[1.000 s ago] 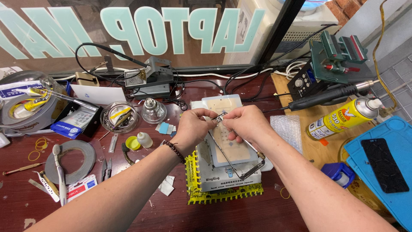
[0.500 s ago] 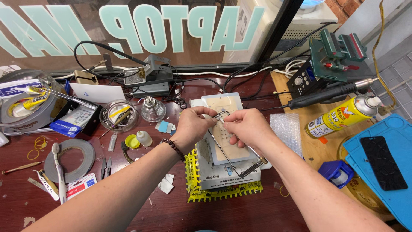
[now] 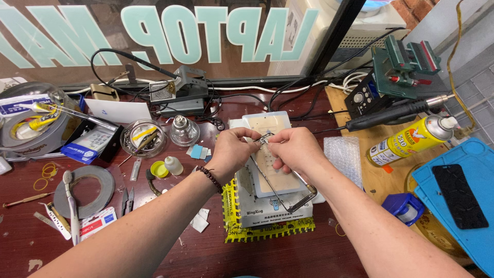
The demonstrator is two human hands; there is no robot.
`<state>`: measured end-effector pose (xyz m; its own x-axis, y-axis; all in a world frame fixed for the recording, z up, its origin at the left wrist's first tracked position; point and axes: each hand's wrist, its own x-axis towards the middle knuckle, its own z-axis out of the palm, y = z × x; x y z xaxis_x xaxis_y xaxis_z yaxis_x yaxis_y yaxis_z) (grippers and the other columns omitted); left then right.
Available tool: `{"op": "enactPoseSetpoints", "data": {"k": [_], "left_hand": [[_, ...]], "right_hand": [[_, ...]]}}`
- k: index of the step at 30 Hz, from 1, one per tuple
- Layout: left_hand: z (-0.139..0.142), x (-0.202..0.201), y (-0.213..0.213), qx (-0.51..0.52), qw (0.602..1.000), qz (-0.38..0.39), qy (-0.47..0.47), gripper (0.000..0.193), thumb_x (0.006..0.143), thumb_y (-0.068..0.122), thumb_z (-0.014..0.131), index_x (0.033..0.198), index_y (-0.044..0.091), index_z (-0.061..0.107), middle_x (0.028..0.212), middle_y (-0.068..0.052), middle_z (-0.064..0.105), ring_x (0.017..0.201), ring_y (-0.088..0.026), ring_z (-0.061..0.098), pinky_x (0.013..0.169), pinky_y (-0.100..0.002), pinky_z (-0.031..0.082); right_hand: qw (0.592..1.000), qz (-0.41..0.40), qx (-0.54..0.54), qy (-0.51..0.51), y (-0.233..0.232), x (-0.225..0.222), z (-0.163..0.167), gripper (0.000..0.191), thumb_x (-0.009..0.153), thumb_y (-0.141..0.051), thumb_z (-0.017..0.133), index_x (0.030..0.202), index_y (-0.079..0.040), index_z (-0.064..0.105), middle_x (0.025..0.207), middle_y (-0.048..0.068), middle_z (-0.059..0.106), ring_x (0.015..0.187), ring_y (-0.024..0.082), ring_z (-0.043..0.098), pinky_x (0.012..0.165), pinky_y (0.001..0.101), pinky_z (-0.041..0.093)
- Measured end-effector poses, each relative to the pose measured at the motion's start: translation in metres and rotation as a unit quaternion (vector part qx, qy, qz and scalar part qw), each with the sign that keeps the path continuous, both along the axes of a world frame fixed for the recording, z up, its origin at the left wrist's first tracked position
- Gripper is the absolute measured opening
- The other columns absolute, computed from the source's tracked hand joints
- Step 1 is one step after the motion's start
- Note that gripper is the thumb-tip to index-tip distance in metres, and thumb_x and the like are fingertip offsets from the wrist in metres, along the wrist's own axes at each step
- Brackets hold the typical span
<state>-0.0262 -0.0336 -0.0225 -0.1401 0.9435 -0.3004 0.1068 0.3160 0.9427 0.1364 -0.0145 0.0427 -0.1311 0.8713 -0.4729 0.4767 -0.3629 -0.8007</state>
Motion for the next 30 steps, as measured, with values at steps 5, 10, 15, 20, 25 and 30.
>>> {"op": "enactPoseSetpoints", "data": {"k": [5,10,15,20,25,30], "left_hand": [[0.003,0.001,0.001,0.006,1.0,-0.002,0.025,0.02,0.081,0.012,0.08,0.101,0.009,0.079,0.072,0.002,0.066,0.061,-0.006,0.058,0.055,-0.025,0.048],[0.003,0.0,-0.002,0.013,1.0,-0.006,0.028,0.019,0.082,0.012,0.079,0.101,0.01,0.079,0.072,0.003,0.066,0.061,-0.005,0.06,0.056,-0.024,0.049],[0.009,0.002,-0.003,0.016,0.998,-0.003,0.064,0.02,0.08,0.015,0.079,0.1,0.01,0.08,0.069,0.002,0.066,0.06,-0.006,0.059,0.056,-0.026,0.049],[0.013,0.005,-0.005,0.004,0.997,0.006,0.081,0.022,0.078,0.016,0.079,0.099,0.011,0.08,0.069,0.001,0.067,0.06,-0.007,0.061,0.057,-0.026,0.05],[0.012,0.004,-0.006,0.026,0.997,0.007,0.07,0.021,0.079,0.015,0.079,0.099,0.01,0.08,0.07,0.0,0.068,0.06,-0.007,0.06,0.057,-0.026,0.05],[0.015,0.004,-0.007,0.008,0.997,0.007,0.072,0.021,0.079,0.015,0.078,0.099,0.011,0.08,0.071,0.0,0.069,0.061,-0.007,0.062,0.058,-0.026,0.051]], "right_hand": [[0.996,-0.027,0.041,0.079,-0.005,0.004,-0.006,0.024,0.089,-0.008,0.068,0.111,0.002,0.071,0.082,0.007,0.071,0.056,0.012,0.063,0.042,0.0264,0.045],[0.989,-0.081,0.065,0.107,-0.011,0.025,0.0,0.031,0.091,-0.01,0.066,0.12,0.001,0.068,0.087,0.009,0.07,0.058,0.012,0.063,0.044,0.0256,0.045],[0.988,0.044,0.106,-0.106,-0.004,0.04,0.018,0.033,0.09,-0.014,0.066,0.121,-0.01,0.074,0.082,0.005,0.074,0.061,0.013,0.067,0.048,0.0304,0.051],[0.956,0.104,0.162,-0.221,-0.006,0.037,0.02,0.033,0.084,-0.022,0.072,0.116,-0.018,0.079,0.082,0.007,0.079,0.07,0.018,0.075,0.068,0.0334,0.059],[0.943,0.108,0.194,-0.247,-0.002,0.025,0.013,0.031,0.081,-0.023,0.074,0.111,-0.02,0.081,0.092,0.011,0.08,0.085,0.023,0.077,0.08,0.0356,0.059],[0.95,0.095,0.163,-0.249,0.001,0.016,0.012,0.03,0.082,-0.02,0.072,0.11,-0.02,0.081,0.095,0.012,0.08,0.087,0.025,0.078,0.081,0.0363,0.06]]}}
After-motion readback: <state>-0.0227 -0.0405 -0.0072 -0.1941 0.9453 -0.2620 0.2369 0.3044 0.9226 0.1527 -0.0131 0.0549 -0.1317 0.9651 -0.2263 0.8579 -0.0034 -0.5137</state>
